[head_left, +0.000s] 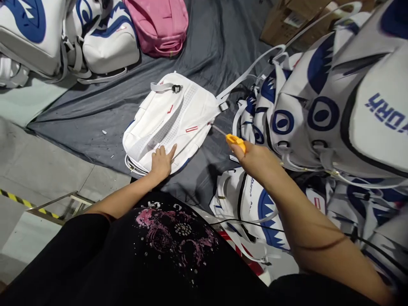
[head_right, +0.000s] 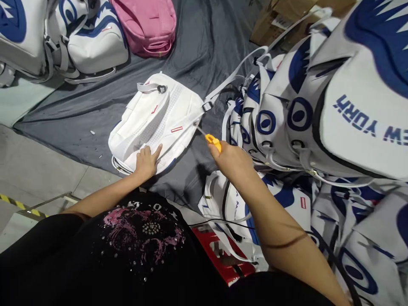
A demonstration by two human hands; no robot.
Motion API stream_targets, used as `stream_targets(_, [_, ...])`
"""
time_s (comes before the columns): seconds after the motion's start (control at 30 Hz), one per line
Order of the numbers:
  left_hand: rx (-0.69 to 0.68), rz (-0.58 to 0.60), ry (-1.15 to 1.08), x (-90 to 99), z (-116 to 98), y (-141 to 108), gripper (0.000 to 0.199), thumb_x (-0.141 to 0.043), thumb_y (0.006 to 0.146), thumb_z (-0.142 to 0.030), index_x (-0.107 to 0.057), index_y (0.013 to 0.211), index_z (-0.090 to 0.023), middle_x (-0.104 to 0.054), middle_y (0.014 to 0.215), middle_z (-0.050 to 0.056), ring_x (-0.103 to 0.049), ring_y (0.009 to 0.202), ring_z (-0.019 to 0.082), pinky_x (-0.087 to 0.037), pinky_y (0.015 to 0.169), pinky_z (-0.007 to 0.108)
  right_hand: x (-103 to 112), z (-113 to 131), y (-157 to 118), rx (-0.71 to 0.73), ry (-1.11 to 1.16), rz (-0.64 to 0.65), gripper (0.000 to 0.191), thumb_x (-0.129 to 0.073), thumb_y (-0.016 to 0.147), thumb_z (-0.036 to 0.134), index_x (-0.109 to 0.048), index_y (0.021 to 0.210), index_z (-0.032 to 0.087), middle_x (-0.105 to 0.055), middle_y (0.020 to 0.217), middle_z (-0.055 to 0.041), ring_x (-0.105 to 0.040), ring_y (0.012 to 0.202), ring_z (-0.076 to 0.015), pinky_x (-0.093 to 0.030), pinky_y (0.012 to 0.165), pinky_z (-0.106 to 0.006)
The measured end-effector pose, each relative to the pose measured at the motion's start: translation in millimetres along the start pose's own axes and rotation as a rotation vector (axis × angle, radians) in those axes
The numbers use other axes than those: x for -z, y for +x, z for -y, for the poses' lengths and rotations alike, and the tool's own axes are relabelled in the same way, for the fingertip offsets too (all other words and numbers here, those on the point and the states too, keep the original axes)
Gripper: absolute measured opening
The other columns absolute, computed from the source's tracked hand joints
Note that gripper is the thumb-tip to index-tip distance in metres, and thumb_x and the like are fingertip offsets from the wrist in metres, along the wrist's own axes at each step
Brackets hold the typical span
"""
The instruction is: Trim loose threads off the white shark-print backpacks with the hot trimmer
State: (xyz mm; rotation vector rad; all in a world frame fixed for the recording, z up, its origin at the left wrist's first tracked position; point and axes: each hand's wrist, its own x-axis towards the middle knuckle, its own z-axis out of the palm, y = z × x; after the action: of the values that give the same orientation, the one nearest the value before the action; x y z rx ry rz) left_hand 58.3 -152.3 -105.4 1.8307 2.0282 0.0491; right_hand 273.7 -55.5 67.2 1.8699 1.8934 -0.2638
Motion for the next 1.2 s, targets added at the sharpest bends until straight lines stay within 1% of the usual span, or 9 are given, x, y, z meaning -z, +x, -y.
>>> stream_targets(0.13, [-0.192,0.035,-0.134,12.7,16,-18,0.06,-0.063,0.092,-0.044,-0.053,0.148,-0.027,-0.042,0.152,0.021,-0.039,0.138,0.043,-0.033,0.11,0.059,-19,11,-33,0.027,-0.015,0.08,0.056,-0.029,0.107,0.051,-0.059,0.132,0.011,-0.072,0.103,-0.0204,-0.069,0.097,-0.0309,-0.036,0.068,-0.033])
stream_targets(0.2, [-0.289,-0.129,-0.317,29.4,46,-26,0.046,-0.062,0.093,-0.041,-0.063,0.136,-0.024,-0.043,0.155,0.017,-0.034,0.145,0.037,-0.027,0.119,0.057,-40,19,-52,0.096,0.006,0.211,0.051,-0.034,0.106,0.051,-0.06,0.13,0.015,-0.074,0.099,-0.0157,-0.069,0.092,-0.0279,-0.036,0.066,-0.031])
stream_targets(0.27, [-0.133,-0.39,-0.587,47.8,83,-22,0.036,-0.059,0.094,-0.034,-0.066,0.127,-0.022,-0.053,0.146,0.014,-0.041,0.141,0.03,-0.031,0.119,0.05,-64,30,-72,0.121,0.034,0.276,0.049,-0.034,0.106,0.052,-0.062,0.125,0.017,-0.074,0.096,-0.0127,-0.07,0.088,-0.0262,-0.036,0.065,-0.029])
stream_targets(0.33, [0.282,-0.447,-0.97,61.8,116,-3,0.024,-0.057,0.093,-0.026,-0.068,0.113,-0.019,-0.063,0.126,0.012,-0.055,0.123,0.024,-0.044,0.108,0.04,-87,43,-88,0.102,0.077,0.301,0.05,-0.03,0.107,0.054,-0.063,0.121,0.019,-0.075,0.093,-0.0117,-0.07,0.086,-0.0254,-0.035,0.063,-0.028])
stream_targets(0.4, [0.644,-0.212,-1.306,68.9,139,23,0.011,-0.055,0.093,-0.019,-0.065,0.094,-0.015,-0.067,0.103,0.01,-0.064,0.1,0.02,-0.052,0.09,0.031,-107,59,-101,0.064,0.119,0.334,0.05,-0.028,0.107,0.054,-0.063,0.12,0.02,-0.075,0.092,-0.0114,-0.071,0.086,-0.0253,-0.034,0.062,-0.028])
stream_targets(0.47, [0.79,0.068,-1.483,71.4,150,47,0.015,-0.049,0.095,-0.016,-0.06,0.085,-0.014,-0.064,0.083,0.009,-0.064,0.079,0.017,-0.053,0.073,0.027,-125,76,-109,0.036,0.152,0.336,0.047,-0.031,0.107,0.052,-0.063,0.12,0.02,-0.076,0.093,-0.0116,-0.072,0.087,-0.0257,-0.034,0.061,-0.028])
stream_targets(0.6, [0.825,0.292,-1.58,75.4,158,70,0.022,-0.037,0.1,-0.015,-0.058,0.092,-0.012,-0.058,0.069,0.005,-0.059,0.061,0.016,-0.052,0.058,0.025,-152,109,-118,-0.04,0.196,0.283,0.043,-0.034,0.107,0.05,-0.062,0.117,0.019,-0.076,0.094,-0.0114,-0.073,0.089,-0.0278,-0.037,0.064,-0.03])
stream_targets(0.77, [0.908,0.513,-1.747,74.6,164,79,0.036,-0.046,0.1,-0.033,-0.054,0.121,-0.004,-0.061,0.074,0.008,-0.065,0.063,0.021,-0.06,0.066,0.034,-168,145,-118,-0.166,0.238,0.293,0.042,-0.034,0.107,0.05,-0.059,0.121,0.019,-0.075,0.099,-0.0122,-0.073,0.095,-0.0309,-0.043,0.07,-0.032])
stream_targets(1.2, [0.316,0.67,-2.093,19.2,172,98,0.068,-0.03,0.101,-0.061,-0.055,0.138,-0.01,-0.075,0.113,0.015,-0.065,0.124,0.03,-0.042,0.117,0.047,-199,194,-105,-0.335,0.31,0.146,0.044,-0.034,0.107,0.05,-0.056,0.126,0.017,-0.074,0.093,-0.0112,-0.073,0.089,-0.0272,-0.044,0.069,-0.031])
